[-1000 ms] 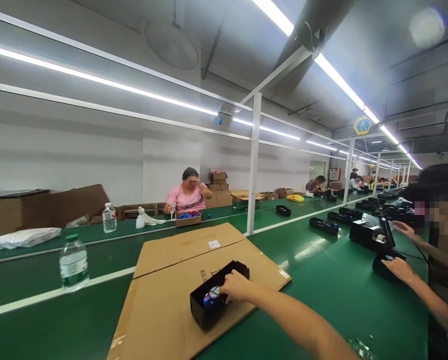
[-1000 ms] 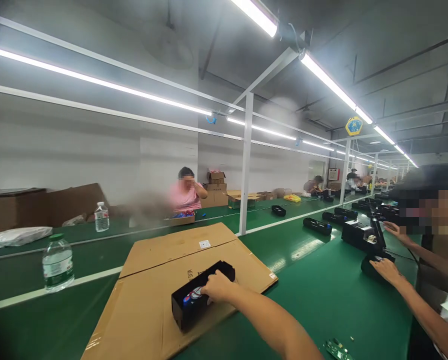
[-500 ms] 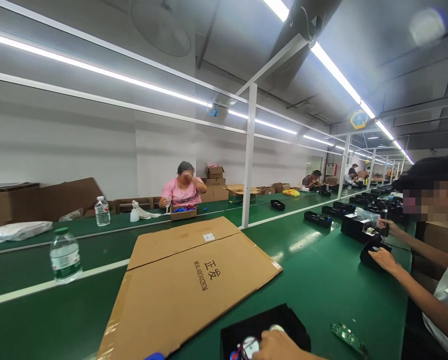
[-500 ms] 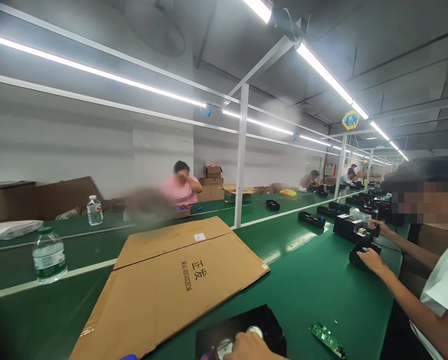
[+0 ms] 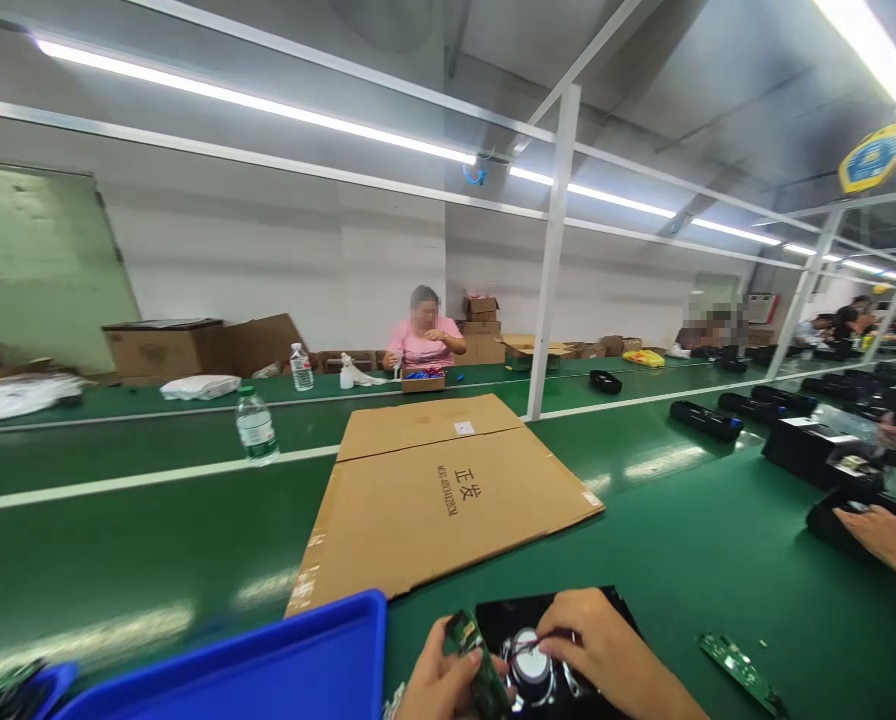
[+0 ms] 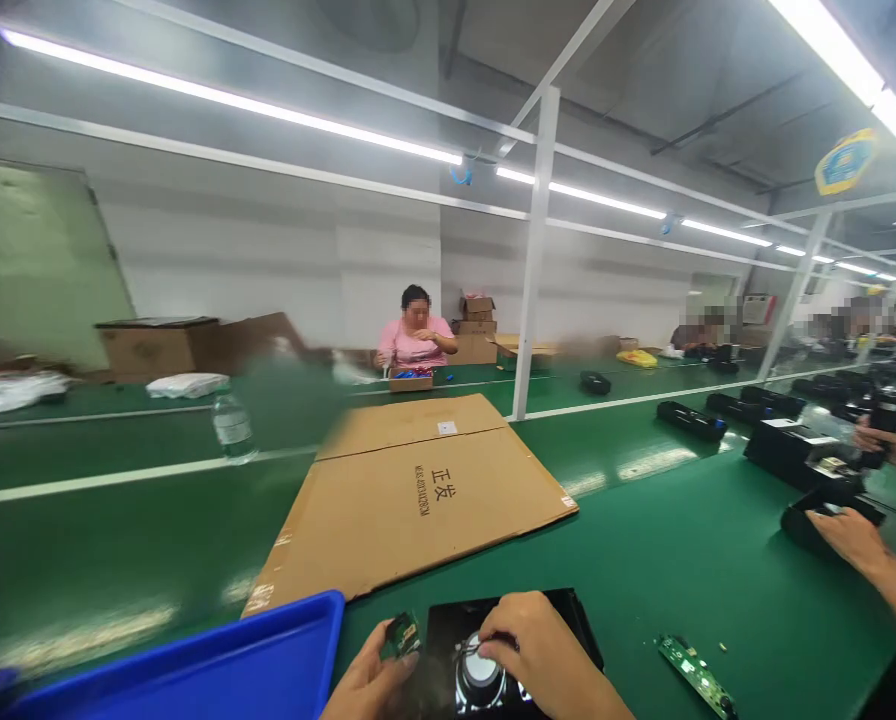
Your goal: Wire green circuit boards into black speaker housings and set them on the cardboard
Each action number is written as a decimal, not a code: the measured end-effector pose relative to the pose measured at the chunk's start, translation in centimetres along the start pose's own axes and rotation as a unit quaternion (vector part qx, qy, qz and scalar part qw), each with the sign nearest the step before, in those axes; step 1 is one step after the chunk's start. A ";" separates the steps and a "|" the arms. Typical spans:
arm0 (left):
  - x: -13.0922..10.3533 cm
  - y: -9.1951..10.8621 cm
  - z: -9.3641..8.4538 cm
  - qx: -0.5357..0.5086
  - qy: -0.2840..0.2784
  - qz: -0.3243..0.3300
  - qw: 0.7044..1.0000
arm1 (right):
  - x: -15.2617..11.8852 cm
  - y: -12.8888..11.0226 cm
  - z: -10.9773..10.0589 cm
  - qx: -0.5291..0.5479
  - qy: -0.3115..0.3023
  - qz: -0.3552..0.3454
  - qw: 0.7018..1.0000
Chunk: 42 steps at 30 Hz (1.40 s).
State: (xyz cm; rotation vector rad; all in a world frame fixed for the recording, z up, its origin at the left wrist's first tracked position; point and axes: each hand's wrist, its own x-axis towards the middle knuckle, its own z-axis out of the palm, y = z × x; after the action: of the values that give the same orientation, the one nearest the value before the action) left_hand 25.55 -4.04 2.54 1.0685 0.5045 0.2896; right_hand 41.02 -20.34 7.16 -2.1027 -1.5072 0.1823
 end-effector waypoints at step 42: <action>-1.8 2.3 1.3 -0.014 0.087 0.013 0.996 | -0.3 -4.5 6.0 0.116 0.327 -0.186 0.919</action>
State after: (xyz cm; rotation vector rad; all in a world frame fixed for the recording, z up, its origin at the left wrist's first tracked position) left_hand 24.72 -4.79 5.55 1.0287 0.6410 0.4130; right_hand 34.69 -17.53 4.31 -1.4401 -1.3423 -0.4246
